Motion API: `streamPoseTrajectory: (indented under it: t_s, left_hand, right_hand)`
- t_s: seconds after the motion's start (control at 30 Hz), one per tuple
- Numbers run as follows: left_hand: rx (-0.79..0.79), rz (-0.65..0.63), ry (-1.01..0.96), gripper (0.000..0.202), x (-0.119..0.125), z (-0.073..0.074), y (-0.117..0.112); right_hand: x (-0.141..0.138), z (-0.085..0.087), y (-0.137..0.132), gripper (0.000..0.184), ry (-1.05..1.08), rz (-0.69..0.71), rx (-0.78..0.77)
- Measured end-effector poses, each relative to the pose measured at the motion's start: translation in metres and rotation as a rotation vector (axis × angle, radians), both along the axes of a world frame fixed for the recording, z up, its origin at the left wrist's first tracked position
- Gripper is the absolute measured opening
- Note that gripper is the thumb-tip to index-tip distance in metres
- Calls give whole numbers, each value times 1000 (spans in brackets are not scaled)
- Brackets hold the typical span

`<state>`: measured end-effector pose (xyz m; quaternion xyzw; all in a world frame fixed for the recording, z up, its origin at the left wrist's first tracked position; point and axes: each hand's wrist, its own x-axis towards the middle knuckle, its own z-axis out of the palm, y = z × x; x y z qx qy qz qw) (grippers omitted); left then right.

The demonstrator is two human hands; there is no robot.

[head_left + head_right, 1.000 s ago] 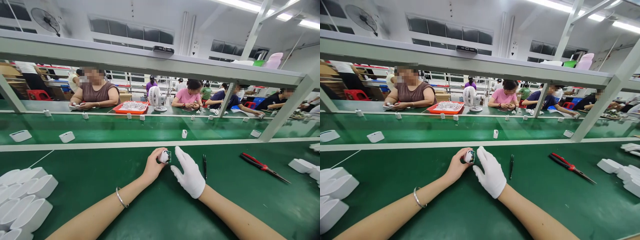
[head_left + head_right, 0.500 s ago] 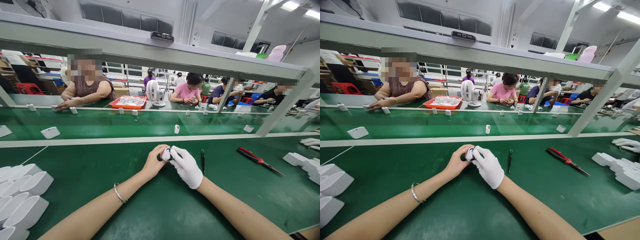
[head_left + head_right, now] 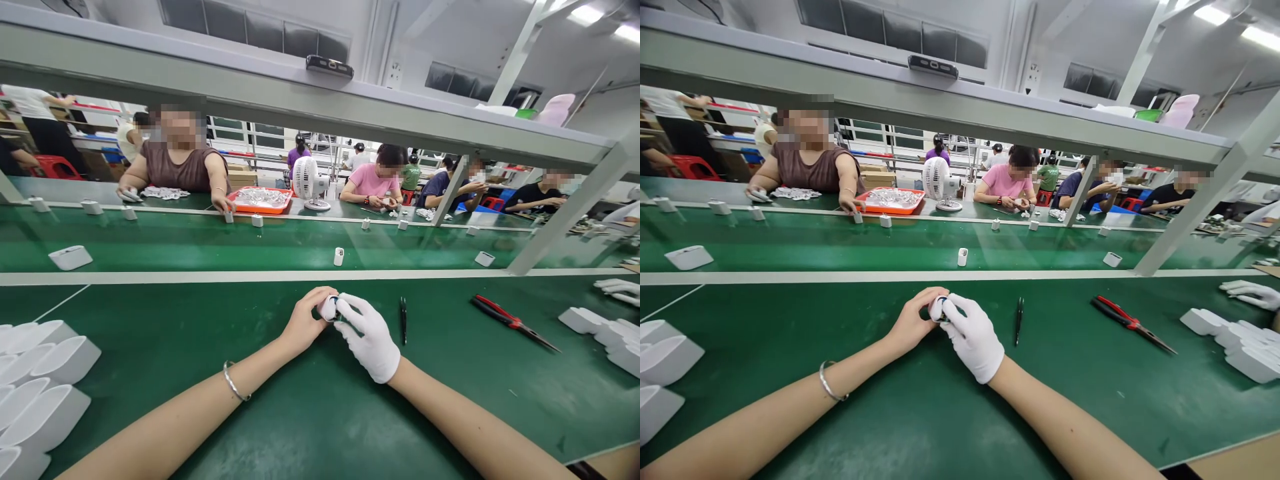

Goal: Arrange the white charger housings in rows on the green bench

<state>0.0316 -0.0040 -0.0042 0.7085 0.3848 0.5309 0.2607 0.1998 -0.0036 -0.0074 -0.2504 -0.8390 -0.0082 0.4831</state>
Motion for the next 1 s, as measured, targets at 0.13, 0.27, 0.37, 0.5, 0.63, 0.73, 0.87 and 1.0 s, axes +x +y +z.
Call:
streamPoseTrajectory:
  t_s: [0.13,0.27,0.37,0.5,0.63,0.73,0.87,1.0]
  left_hand:
    - [23,39,131,42,1,1,-4]
    - [51,126,271,46,6,1,-11]
    - [72,204,328,47,10,2,-18]
    - [135,288,420,43,14,5,-24]
    - [265,357,509,43,14,4,-25]
    - [314,409,546,43,12,3,-24]
    - [303,411,548,40,13,6,-26]
    - [259,426,524,38,14,9,-28]
  right_hand:
    - [-6,4,-8,59,314,121,-433]
    - [-10,5,-12,68,402,233,-752]
    - [-9,0,-12,57,361,140,-783]
    - [-11,-4,-13,44,381,38,-730]
    - [-14,0,-13,27,456,31,-703]
    - [-13,3,-11,24,518,116,-765]
    - [-8,5,-9,37,609,327,-987]
    - [-9,11,-7,49,821,551,-1248]
